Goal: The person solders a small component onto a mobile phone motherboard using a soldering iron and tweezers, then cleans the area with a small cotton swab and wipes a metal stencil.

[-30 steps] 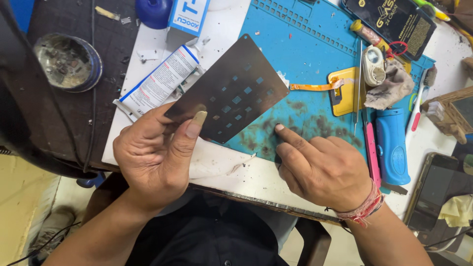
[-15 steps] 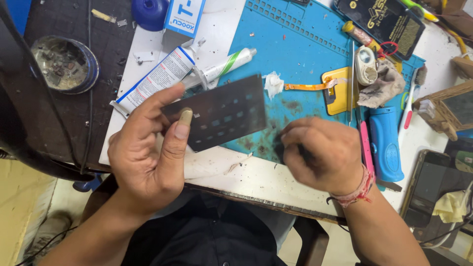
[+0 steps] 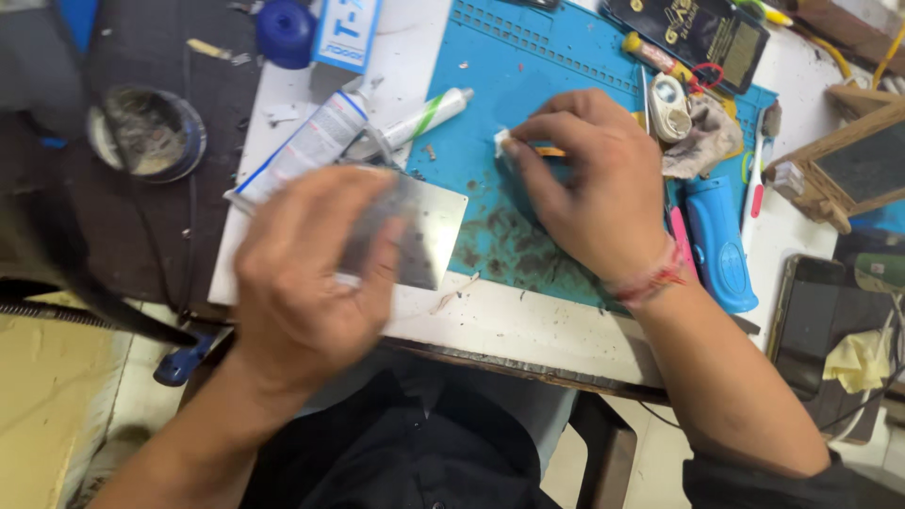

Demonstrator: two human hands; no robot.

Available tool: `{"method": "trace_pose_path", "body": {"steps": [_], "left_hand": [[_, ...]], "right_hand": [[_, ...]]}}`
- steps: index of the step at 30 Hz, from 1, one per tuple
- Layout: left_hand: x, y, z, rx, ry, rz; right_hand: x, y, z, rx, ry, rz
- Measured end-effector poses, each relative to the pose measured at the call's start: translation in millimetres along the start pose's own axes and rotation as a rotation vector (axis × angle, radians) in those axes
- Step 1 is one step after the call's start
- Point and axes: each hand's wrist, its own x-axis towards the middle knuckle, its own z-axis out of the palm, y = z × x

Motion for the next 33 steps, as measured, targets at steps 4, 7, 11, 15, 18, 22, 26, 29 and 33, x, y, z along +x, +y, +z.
{"method": "trace_pose_path", "body": {"steps": [4, 7, 11, 15, 18, 22, 26, 29, 33], "left_hand": [[-5, 18, 12, -0.540, -0.075, -0.204], [-1, 31, 29, -0.691, -0.078, -0.324], [-11, 39, 50, -1.001, -0.131, -0.458], [-24, 39, 58, -1.169, -0.135, -0.489], [-29, 40, 58, -1.168, -0.189, -0.526], [-34, 48, 61, -1.176, -0.177, -0.575], [-37, 47, 64, -1.244, -0.259, -0.569], [-38, 46, 64, -1.274, -0.284, -0.628], [-38, 42, 60, -1.242, -0.295, -0.664]], "right_hand": [[-25, -17, -12, 0.497, 0.014, 0.334], [-47, -32, -17, 0.831, 0.036, 0.468], [-77, -39, -17, 1.162, 0.114, 0.549], [-95, -30, -11, 1.439, 0.187, 0.677], [-105, -30, -6, 1.466, 0.254, 0.681], [-111, -37, -2, 1.456, 0.276, 0.695], [-117, -39, 0, 1.424, 0.229, 0.740], [-123, -37, 1, 1.522, 0.178, 0.771], [-131, -29, 3, 1.595, 0.207, 0.773]]}}
